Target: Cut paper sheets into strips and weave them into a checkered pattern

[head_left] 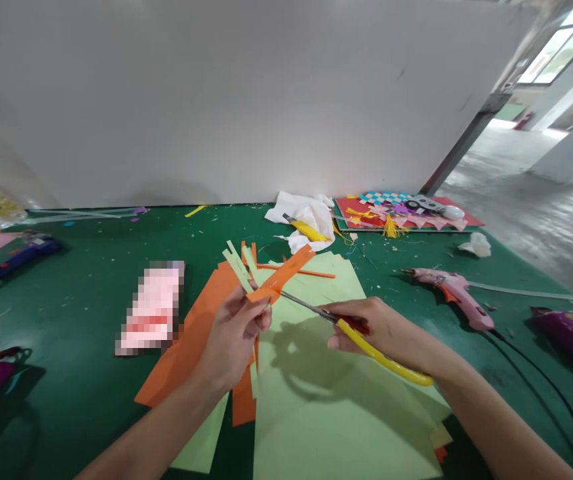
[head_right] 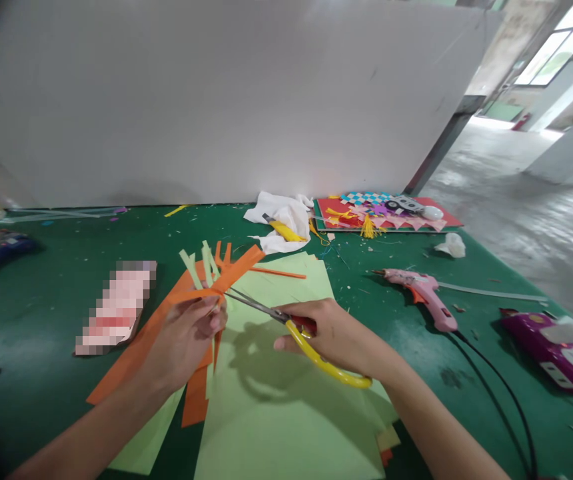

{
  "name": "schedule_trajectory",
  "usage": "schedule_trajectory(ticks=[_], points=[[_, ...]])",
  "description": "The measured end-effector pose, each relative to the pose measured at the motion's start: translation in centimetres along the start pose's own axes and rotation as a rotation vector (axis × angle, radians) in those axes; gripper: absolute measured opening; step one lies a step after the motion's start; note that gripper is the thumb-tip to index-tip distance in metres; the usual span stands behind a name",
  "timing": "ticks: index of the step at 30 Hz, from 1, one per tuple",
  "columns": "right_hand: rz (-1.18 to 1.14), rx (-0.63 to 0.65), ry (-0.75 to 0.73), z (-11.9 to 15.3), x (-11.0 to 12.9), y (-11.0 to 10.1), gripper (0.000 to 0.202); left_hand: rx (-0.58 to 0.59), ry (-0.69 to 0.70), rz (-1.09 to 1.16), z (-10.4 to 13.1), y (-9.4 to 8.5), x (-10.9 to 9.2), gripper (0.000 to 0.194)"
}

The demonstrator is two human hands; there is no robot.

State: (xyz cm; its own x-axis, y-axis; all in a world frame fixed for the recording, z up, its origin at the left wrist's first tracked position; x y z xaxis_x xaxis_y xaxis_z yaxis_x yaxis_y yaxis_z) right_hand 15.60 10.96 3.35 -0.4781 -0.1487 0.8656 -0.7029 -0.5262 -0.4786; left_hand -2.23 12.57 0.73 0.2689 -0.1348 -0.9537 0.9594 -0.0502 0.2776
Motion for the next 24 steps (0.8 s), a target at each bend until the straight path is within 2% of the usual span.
schedule_trajectory(ticks=[5,11,14,19,24], points=[[-0.059,0.02,0.011,0.0,-0.3,0.1,0.034,-0.03,0.071,-0.06,0.3,0.0,-0.9,0.012],[-0.385,0.144,0.11,0.7,-1.2,1.2,0.036,-0.028,0.175,-0.235,0.7,0.2,-1.5,0.01],[-0.541,0.205,0.161,1.2,-1.2,1.8,0.038,-0.075,0.222,-0.377,1.1,0.1,-1.9,0.009],[-0.678,0.255,0.154,1.3,-0.5,2.9,0.042,-0.113,0.202,-0.481,1.6,0.4,-2.0,0.011],[-0.662,0.243,0.164,1.0,-0.6,3.7,0.043,-0.107,0.183,-0.523,1.7,0.7,-2.1,0.01]])
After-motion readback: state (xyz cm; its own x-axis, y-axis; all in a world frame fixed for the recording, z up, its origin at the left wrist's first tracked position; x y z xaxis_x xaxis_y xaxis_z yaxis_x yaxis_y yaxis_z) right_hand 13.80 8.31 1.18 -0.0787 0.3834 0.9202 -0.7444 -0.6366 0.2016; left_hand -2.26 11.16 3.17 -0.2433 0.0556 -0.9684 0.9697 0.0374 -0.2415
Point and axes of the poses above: each hand's wrist, its own z-axis away from the middle knuckle, its own y-axis out of the palm, x = y × z, the point moved 9 cm from there along -z, towards the middle knuckle, and after that the axes turned 11 degrees about -z, right-handed, at the moved point
